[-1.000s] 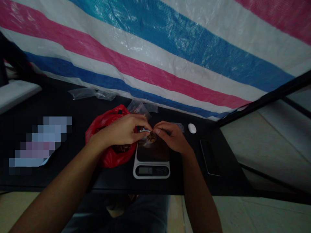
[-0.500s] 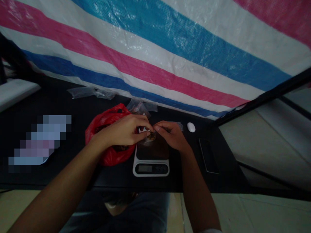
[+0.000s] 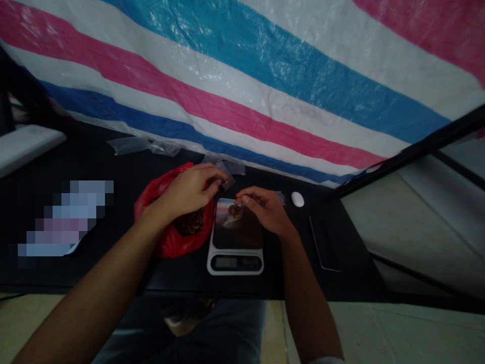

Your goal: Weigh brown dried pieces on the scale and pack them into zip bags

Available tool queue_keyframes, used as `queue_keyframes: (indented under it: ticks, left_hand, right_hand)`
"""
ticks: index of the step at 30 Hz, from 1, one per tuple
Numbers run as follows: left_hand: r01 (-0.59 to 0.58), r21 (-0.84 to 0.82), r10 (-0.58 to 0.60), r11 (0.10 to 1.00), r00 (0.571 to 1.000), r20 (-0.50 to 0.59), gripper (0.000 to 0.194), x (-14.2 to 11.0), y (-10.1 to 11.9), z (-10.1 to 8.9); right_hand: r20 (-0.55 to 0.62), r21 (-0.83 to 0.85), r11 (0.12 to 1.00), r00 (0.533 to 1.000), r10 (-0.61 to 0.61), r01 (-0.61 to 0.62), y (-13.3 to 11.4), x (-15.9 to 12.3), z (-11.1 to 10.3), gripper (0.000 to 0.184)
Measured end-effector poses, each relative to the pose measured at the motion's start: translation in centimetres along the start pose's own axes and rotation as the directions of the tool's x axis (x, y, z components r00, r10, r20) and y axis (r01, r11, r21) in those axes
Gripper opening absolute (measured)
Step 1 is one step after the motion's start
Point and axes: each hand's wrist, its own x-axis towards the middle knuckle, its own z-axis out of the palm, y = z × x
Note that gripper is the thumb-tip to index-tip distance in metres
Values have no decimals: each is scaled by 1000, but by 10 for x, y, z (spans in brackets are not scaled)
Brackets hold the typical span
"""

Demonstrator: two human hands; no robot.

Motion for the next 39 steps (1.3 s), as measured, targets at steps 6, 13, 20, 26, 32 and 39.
queue_keyframes:
  ticks: [6, 13, 20, 26, 32, 39]
  left_hand:
    - [171, 258, -138, 951, 981, -139, 39, 3, -12, 5]
    - [234, 328, -220, 915, 972, -78, 37, 3, -26, 15]
    - [260, 308, -244, 915, 966, -88, 39, 5, -32, 18]
    - [244, 75, -227, 967, 956, -186, 26, 9, -32, 20]
    - [138, -480, -309, 866, 903, -299, 29, 14, -18, 14]
    - [62, -657, -369, 752, 865, -341, 46, 14, -9, 10]
  right_hand:
    - [2, 1, 999, 999, -34, 34, -1, 1, 1, 22]
    - [-18, -48, 998, 999, -37, 36, -3, 0, 2, 20]
    - [-56, -59, 998, 998, -40, 36, -4, 0, -2, 19]
    - [-72, -65, 997, 997, -35, 30, 0, 2, -2, 18]
    - [24, -62, 997, 998, -52, 53, 1, -1, -13, 20]
    - [242, -73, 997, 970, 19, -1, -5, -7, -12, 47]
